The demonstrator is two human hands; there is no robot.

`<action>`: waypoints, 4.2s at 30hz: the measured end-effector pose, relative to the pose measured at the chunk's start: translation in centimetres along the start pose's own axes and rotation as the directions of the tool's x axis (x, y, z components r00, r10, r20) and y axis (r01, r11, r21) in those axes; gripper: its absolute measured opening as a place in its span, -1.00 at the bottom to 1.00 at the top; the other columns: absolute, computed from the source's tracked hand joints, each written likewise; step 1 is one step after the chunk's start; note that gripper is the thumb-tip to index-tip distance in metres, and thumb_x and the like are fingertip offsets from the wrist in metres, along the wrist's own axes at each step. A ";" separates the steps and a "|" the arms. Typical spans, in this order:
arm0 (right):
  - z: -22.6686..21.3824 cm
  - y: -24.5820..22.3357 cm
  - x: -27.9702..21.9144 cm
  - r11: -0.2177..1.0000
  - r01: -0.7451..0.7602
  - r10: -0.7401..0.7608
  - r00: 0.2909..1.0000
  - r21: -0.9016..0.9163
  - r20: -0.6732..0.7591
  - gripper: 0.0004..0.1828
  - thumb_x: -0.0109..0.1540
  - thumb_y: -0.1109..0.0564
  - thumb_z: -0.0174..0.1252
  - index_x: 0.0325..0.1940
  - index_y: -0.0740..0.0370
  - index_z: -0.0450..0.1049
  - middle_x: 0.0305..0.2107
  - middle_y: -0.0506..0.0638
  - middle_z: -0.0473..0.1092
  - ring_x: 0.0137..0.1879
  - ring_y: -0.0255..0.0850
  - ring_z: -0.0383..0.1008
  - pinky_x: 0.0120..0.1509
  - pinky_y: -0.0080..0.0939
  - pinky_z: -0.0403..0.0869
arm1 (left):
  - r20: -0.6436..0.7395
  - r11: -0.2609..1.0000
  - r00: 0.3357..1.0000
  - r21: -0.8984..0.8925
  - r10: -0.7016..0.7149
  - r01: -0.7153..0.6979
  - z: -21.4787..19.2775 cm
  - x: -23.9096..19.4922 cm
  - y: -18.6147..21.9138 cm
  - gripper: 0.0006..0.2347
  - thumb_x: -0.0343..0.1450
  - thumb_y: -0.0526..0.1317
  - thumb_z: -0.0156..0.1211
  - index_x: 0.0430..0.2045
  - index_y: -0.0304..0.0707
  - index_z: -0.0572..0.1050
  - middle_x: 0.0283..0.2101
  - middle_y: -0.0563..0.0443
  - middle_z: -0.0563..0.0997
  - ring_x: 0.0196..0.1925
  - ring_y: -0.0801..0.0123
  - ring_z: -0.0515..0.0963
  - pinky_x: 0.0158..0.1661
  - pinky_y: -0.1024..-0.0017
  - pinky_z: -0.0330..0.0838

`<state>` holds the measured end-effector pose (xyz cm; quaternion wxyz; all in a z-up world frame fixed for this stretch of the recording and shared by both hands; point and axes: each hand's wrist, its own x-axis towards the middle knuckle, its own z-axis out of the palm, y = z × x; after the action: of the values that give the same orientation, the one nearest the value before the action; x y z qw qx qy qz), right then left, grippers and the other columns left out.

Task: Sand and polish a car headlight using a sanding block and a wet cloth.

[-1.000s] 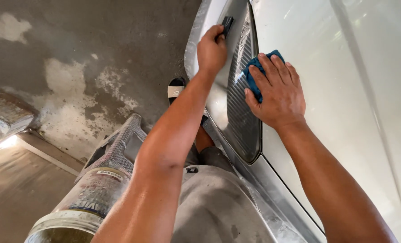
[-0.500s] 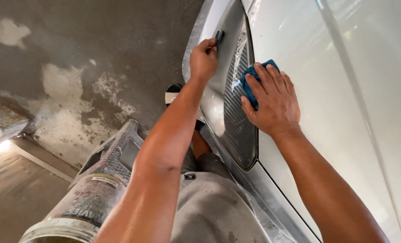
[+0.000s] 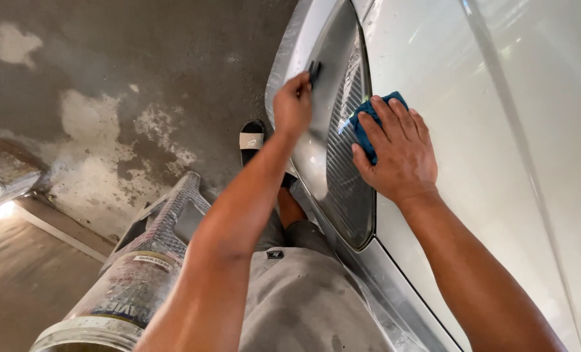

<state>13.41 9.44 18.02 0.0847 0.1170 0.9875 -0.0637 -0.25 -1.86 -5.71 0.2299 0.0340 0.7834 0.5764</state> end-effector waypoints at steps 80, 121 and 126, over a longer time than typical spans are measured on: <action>-0.6 -0.5 0.1 1.000 -0.001 0.001 0.999 0.005 -0.050 -0.52 0.32 -0.12 0.15 0.26 0.09 0.53 0.38 0.02 0.31 0.49 -0.01 0.25 0.57 0.11 0.19 | 0.083 0.942 0.950 0.126 0.302 -0.310 2.2 3.8 8.9 -0.81 0.50 -0.32 0.13 -0.06 -0.37 0.59 -0.03 -0.30 0.67 0.00 -0.14 0.65 0.05 0.19 0.54; 2.5 2.0 11.3 0.999 -0.033 0.035 0.995 -0.020 0.091 -0.26 0.31 -0.24 0.10 0.46 0.21 0.32 0.48 0.15 0.12 0.58 0.12 0.03 0.58 0.32 -0.07 | 0.287 0.986 0.947 0.041 0.142 -0.160 -12.2 -10.0 5.0 -0.77 0.42 -0.35 0.25 -0.05 -0.39 0.57 0.07 -0.27 0.61 0.10 -0.04 0.61 0.09 0.24 0.50; 8.2 2.2 19.7 0.986 -0.036 0.065 0.982 -0.162 0.176 -0.24 0.29 -0.26 -0.01 0.37 0.35 0.32 0.43 0.25 0.11 0.51 0.17 0.00 0.50 0.33 -0.12 | 0.467 0.995 0.882 0.101 -0.057 0.010 -21.4 -7.3 6.6 -0.74 0.47 -0.32 0.26 0.04 -0.38 0.56 0.07 -0.12 0.64 0.09 0.29 0.60 0.09 0.39 0.44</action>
<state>-3.67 14.74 6.23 0.1847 0.1289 0.9743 0.0067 -3.64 -20.96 7.60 0.4206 0.1698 0.7318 0.5086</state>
